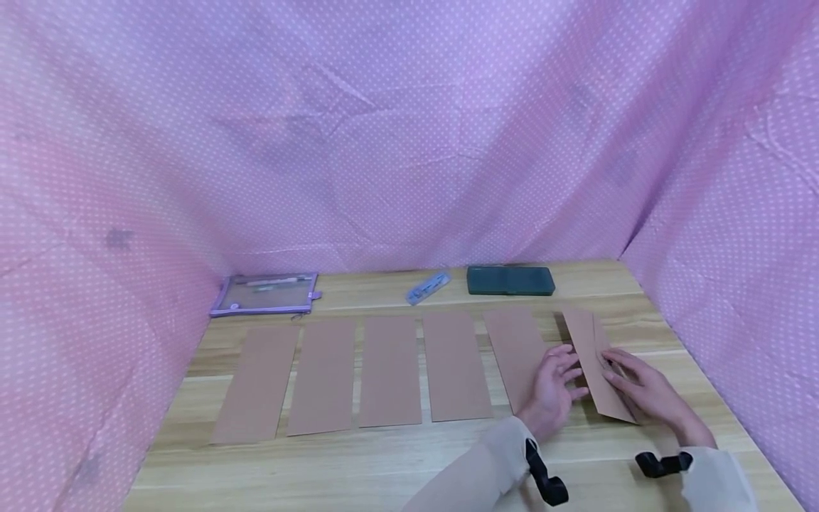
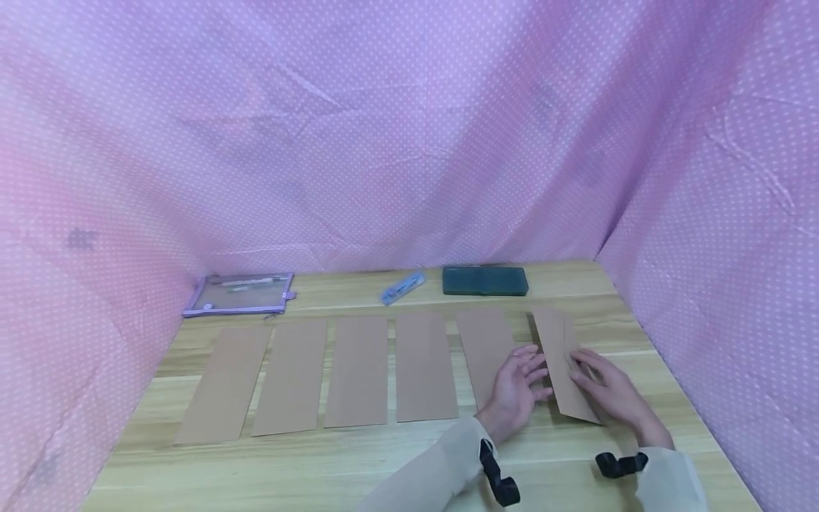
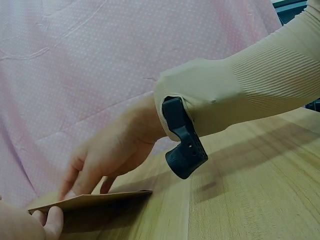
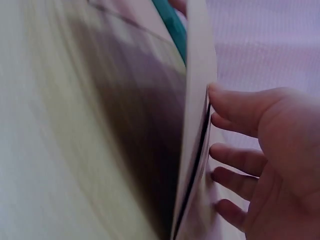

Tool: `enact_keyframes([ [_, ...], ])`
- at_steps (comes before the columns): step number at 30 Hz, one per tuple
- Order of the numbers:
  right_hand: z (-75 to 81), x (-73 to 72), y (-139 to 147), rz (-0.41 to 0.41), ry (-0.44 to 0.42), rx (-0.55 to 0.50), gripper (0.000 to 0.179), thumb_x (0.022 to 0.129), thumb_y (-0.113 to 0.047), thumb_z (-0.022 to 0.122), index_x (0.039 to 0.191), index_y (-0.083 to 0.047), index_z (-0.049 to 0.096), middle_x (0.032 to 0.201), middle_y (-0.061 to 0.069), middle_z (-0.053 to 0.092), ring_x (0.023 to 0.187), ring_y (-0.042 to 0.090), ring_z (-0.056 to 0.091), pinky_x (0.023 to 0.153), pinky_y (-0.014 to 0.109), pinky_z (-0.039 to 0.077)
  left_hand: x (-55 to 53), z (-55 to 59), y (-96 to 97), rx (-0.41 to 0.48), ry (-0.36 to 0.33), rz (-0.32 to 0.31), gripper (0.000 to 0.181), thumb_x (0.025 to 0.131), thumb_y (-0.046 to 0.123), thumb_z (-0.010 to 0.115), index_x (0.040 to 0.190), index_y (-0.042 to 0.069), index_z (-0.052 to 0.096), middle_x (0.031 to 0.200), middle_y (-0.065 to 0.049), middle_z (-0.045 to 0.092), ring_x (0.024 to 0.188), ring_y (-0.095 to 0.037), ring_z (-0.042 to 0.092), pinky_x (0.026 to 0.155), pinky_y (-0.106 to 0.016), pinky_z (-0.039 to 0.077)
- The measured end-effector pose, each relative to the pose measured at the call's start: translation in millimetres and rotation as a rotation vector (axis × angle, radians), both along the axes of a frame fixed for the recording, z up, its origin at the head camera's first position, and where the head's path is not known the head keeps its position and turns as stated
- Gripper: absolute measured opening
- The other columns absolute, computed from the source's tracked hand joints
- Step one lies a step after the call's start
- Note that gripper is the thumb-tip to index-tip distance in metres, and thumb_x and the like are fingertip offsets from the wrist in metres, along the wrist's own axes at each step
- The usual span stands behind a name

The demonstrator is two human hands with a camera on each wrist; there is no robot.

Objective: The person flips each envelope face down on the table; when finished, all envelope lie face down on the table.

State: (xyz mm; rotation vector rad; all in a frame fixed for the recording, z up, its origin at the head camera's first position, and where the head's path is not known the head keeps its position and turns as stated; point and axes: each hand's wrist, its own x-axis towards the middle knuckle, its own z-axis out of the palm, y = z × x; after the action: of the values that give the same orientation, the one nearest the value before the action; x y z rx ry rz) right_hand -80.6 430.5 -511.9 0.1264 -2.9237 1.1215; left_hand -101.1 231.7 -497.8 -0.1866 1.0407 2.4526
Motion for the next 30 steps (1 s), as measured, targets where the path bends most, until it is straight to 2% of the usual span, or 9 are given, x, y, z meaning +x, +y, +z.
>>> enact_keyframes([
  [3,7.0,-0.8,-7.2,-0.012,-0.023,0.004,0.051,0.102,-0.027,0.057,0.141,0.004,0.050,0.146,0.036,0.045,0.132,0.013,0.049,0.084,-0.003,0.029,0.7,2.6,-0.7,-0.005,0.002,-0.010,0.038,0.091,0.024,0.048,0.126,0.009,0.054,0.135,-0.015,0.055,0.110,-0.026,0.050,0.077,-0.036,0.044],
  [8,17.8,-2.4,-17.2,-0.018,-0.077,0.018,0.053,0.104,-0.029,0.051,0.144,0.005,0.046,0.145,0.035,0.048,0.121,0.047,0.055,0.079,0.011,0.043,1.6,6.7,-1.9,-0.008,0.009,-0.025,0.041,0.092,0.025,0.048,0.129,0.010,0.053,0.138,-0.013,0.056,0.113,-0.026,0.051,0.081,-0.036,0.045],
  [12,23.3,-0.4,-22.4,-0.012,-0.097,0.009,0.055,0.106,-0.030,0.047,0.146,0.007,0.042,0.142,0.035,0.050,0.123,0.052,0.053,0.079,0.014,0.045,2.4,8.8,-2.9,0.005,0.029,-0.032,0.041,0.093,0.025,0.048,0.131,0.010,0.053,0.140,-0.012,0.055,0.114,-0.024,0.050,0.079,-0.033,0.044],
  [14,25.8,1.0,-23.9,-0.017,-0.100,0.014,0.055,0.107,-0.031,0.046,0.147,0.006,0.041,0.142,0.034,0.051,0.122,0.044,0.057,0.079,0.013,0.045,3.0,9.2,-3.5,0.016,0.039,-0.036,0.042,0.093,0.024,0.047,0.132,0.009,0.052,0.141,-0.012,0.056,0.113,-0.024,0.050,0.079,-0.032,0.044],
  [16,28.0,1.8,-24.4,-0.018,-0.103,0.005,0.055,0.107,-0.031,0.044,0.148,0.005,0.040,0.142,0.034,0.051,0.118,0.019,0.061,0.078,0.013,0.045,3.8,9.4,-3.9,0.032,0.048,-0.041,0.042,0.093,0.024,0.046,0.132,0.009,0.052,0.141,-0.014,0.056,0.113,-0.023,0.050,0.078,-0.031,0.044],
  [19,30.9,2.9,-24.9,-0.016,-0.096,-0.014,0.054,0.108,-0.031,0.041,0.150,0.003,0.038,0.142,0.034,0.051,0.108,-0.017,0.046,0.079,0.011,0.044,4.8,9.3,-4.2,0.056,0.065,-0.057,0.043,0.094,0.024,0.044,0.134,0.007,0.050,0.142,-0.016,0.056,0.112,-0.022,0.050,0.079,-0.031,0.044],
  [21,32.1,3.8,-25.5,0.006,-0.074,-0.049,0.052,0.109,-0.027,0.040,0.150,0.005,0.037,0.142,0.036,0.050,0.105,-0.028,0.036,0.080,0.007,0.042,5.4,9.4,-4.1,0.066,0.080,-0.069,0.044,0.095,0.025,0.044,0.135,0.007,0.049,0.143,-0.018,0.056,0.113,-0.022,0.051,0.081,-0.031,0.044],
  [27,38.1,5.8,-29.0,0.057,-0.070,-0.128,0.051,0.110,-0.022,0.031,0.152,0.008,0.030,0.149,0.036,0.039,0.112,-0.030,0.032,0.082,0.012,0.048,6.6,10.7,-4.4,0.060,0.117,-0.100,0.048,0.096,0.028,0.043,0.138,0.008,0.047,0.145,-0.018,0.056,0.117,-0.023,0.051,0.085,-0.032,0.044],
  [30,42.8,7.4,-30.0,0.047,-0.102,-0.116,0.053,0.111,-0.025,0.026,0.154,0.006,0.025,0.153,0.036,0.034,0.130,-0.007,0.043,0.087,0.021,0.050,6.6,11.2,-5.2,0.063,0.135,-0.129,0.047,0.096,0.029,0.042,0.139,0.009,0.047,0.146,-0.018,0.056,0.115,-0.019,0.052,0.086,-0.030,0.044],
])
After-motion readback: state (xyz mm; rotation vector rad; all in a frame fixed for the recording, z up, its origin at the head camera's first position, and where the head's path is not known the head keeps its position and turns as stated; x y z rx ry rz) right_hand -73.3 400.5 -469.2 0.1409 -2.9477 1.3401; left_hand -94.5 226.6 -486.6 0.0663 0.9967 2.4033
